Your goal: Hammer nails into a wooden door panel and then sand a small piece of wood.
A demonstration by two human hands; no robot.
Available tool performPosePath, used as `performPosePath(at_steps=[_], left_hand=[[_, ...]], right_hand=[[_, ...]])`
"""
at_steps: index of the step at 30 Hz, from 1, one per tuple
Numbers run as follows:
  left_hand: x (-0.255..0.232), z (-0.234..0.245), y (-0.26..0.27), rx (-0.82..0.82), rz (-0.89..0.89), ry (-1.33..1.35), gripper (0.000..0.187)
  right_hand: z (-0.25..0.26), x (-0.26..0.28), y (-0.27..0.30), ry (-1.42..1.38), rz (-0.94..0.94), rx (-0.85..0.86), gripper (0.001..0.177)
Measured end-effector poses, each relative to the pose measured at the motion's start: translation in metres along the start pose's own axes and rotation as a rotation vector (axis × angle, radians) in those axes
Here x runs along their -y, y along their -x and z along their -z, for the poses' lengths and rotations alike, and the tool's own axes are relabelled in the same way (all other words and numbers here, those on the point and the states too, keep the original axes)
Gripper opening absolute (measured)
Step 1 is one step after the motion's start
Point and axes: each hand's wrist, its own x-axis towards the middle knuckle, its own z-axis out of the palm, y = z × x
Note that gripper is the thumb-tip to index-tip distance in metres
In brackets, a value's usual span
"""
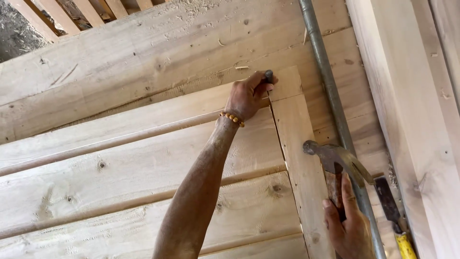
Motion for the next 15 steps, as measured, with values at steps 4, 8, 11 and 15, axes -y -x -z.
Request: performPosePath(at_steps=[4, 8, 11, 15], left_hand=[[-0.001, -0.002, 0.002, 0.028, -0.042, -0.030, 0.026], [-0.005, -0.002, 0.003, 0.022, 0.002, -0.091, 0.023], [-0.002, -0.003, 0.003, 0.019, -0.002, -0.093, 0.023], [0.006, -0.008, 0.006, -0.022, -0.130, -0.109, 0.026]], right_hand=[[0.000, -0.013, 0.003, 0.111, -0.041, 0.041, 0.083], [-0.002, 0.014, 0.001, 0.240, 0.455, -0.101, 0.071], [-0.003, 0.014, -0.005, 0.250, 0.244, -0.051, 0.068], [0.009, 0.029, -0.030, 0.430, 0.238, 0.019, 0.071]])
